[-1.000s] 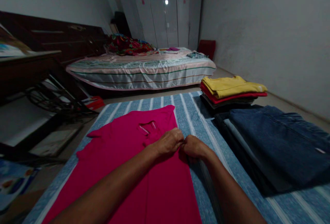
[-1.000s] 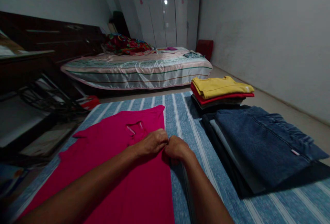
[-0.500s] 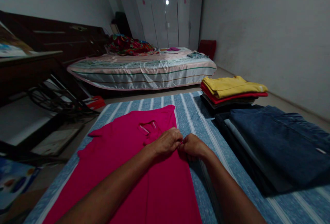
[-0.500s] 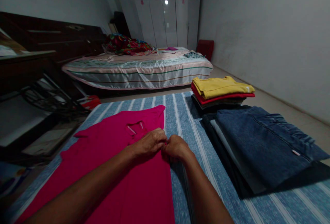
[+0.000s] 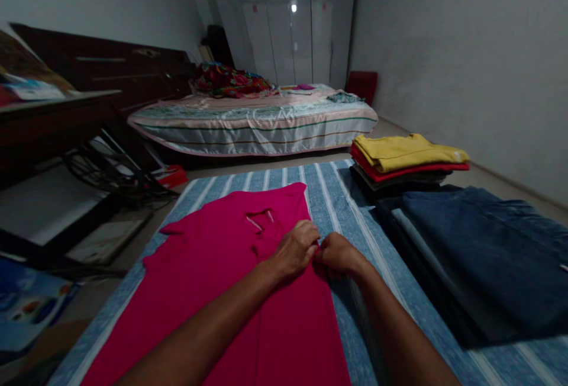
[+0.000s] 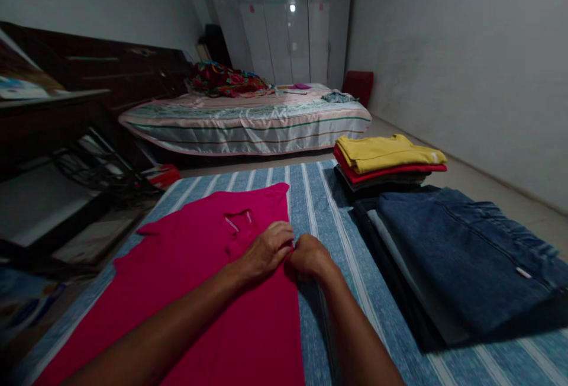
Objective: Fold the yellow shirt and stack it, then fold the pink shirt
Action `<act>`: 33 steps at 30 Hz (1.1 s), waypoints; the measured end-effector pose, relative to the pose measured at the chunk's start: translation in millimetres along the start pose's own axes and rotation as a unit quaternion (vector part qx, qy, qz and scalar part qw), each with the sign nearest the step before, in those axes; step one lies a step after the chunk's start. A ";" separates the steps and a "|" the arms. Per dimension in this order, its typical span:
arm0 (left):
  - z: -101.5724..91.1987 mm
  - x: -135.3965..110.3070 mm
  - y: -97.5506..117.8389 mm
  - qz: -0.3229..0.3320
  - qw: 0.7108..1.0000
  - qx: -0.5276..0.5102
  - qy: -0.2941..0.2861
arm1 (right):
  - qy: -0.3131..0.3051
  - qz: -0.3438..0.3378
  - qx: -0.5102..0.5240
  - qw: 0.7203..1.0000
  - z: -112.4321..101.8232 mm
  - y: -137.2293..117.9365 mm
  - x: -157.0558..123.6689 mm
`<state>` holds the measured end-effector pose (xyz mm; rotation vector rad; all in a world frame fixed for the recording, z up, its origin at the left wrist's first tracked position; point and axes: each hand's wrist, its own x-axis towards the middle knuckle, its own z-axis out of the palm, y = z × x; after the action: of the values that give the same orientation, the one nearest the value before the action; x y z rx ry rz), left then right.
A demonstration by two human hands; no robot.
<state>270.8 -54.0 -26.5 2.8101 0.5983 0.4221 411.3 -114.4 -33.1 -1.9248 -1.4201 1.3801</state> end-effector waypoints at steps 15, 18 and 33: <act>13.4 -22.4 15.0 -0.190 0.975 0.040 -0.109 | 0.199 0.007 -0.233 0.952 -0.9 -12.3 -16.5; 19.9 -25.2 11.6 -0.187 0.977 0.017 -0.096 | 0.270 -0.096 -0.101 0.953 7.9 -13.6 -14.9; 24.4 -27.9 12.6 -0.147 0.989 -0.004 0.014 | 0.244 -0.257 0.296 0.887 23.9 -38.9 89.6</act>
<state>258.9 -81.2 -51.9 2.6519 0.9953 0.4025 371.7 -25.2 -57.6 -1.2442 -0.9956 0.8498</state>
